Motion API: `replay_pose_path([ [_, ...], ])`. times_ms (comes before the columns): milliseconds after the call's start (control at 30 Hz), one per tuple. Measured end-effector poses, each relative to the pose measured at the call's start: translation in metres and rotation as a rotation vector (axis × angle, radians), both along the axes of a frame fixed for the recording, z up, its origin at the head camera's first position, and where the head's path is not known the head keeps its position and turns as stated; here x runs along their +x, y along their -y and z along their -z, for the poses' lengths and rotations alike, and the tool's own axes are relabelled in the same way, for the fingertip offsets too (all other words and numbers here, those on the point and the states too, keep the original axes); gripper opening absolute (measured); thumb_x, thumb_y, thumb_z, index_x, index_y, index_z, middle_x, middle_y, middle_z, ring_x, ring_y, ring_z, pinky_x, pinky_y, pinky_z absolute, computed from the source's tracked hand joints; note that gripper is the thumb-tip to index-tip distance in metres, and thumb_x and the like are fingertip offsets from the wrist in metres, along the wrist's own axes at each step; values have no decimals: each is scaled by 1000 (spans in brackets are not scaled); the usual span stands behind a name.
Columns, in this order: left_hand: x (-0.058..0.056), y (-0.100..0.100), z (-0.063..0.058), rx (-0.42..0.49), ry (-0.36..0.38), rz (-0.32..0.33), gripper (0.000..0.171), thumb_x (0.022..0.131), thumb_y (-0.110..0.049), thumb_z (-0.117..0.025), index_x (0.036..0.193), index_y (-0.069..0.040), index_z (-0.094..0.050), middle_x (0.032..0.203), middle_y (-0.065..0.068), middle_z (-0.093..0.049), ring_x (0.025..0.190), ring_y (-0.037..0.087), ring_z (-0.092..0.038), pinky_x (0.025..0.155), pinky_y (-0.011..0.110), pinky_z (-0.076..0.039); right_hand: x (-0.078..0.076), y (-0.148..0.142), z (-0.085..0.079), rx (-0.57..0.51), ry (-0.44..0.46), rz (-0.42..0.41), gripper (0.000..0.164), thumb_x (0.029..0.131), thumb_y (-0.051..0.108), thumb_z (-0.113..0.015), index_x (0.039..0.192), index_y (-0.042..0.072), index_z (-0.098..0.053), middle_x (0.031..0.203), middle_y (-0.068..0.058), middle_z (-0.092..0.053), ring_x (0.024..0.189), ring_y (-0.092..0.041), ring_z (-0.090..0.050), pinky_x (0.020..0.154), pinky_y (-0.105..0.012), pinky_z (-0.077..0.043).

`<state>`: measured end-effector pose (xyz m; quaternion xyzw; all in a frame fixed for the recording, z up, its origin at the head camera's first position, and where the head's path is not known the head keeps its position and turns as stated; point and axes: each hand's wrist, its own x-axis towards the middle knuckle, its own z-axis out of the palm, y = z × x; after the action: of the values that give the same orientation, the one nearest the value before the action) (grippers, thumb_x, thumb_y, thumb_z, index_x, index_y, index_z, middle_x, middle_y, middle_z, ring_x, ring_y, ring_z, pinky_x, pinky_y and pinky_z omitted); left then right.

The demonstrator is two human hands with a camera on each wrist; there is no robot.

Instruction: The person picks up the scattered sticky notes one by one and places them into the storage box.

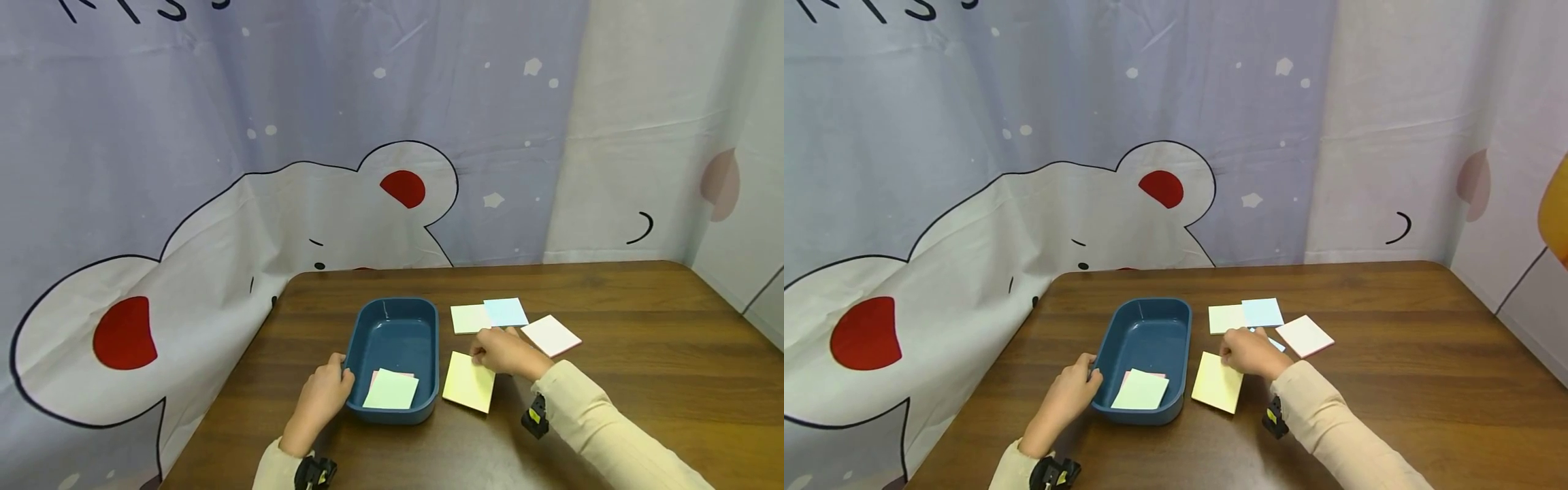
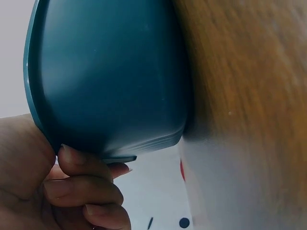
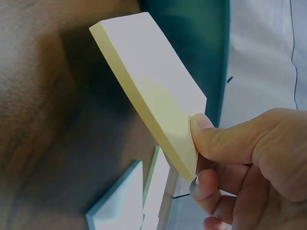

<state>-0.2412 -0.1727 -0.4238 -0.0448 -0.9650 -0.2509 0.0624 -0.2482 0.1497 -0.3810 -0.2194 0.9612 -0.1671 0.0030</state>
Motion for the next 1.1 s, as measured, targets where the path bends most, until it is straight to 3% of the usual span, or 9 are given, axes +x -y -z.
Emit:
replay_pose_path([
  [167,0,-1,-1,-8,-6,0,35,91,-17,-53,118,5,-56,90,20,-69,67,25,-62,63,45,-49,-4,-6,-8,-36,39,10,13,86,8,-66,78,14,-75,68,7,-67,60,-8,-47,70,-37,-29],
  [400,1,-1,-2,-10,-14,-4,34,91,-16,-53,117,5,-57,90,20,-69,68,26,-63,63,46,-50,-10,-11,-26,-33,36,19,12,87,9,-66,77,12,-73,66,6,-64,60,-9,-47,67,-35,-27],
  [633,1,-1,-1,-10,-8,-10,34,91,-17,-53,118,4,-57,91,21,-69,69,28,-64,64,46,-50,-15,-9,-41,-39,19,0,11,87,8,-65,83,10,-75,70,5,-65,63,-10,-48,81,-55,-33],
  [867,1,-1,-1,-22,-14,-8,34,91,-16,-53,118,4,-57,92,21,-69,71,30,-65,64,47,-50,-20,1,-56,-43,10,-8,11,88,9,-64,90,7,-75,81,0,-71,68,-11,-54,69,-34,-29],
  [1100,0,-1,-1,-29,-17,-3,34,91,-16,-54,118,4,-57,90,21,-69,69,30,-64,62,47,-49,-24,20,-64,-49,4,-21,10,88,11,-66,86,8,-75,80,0,-71,67,-13,-54,68,-33,-29],
])
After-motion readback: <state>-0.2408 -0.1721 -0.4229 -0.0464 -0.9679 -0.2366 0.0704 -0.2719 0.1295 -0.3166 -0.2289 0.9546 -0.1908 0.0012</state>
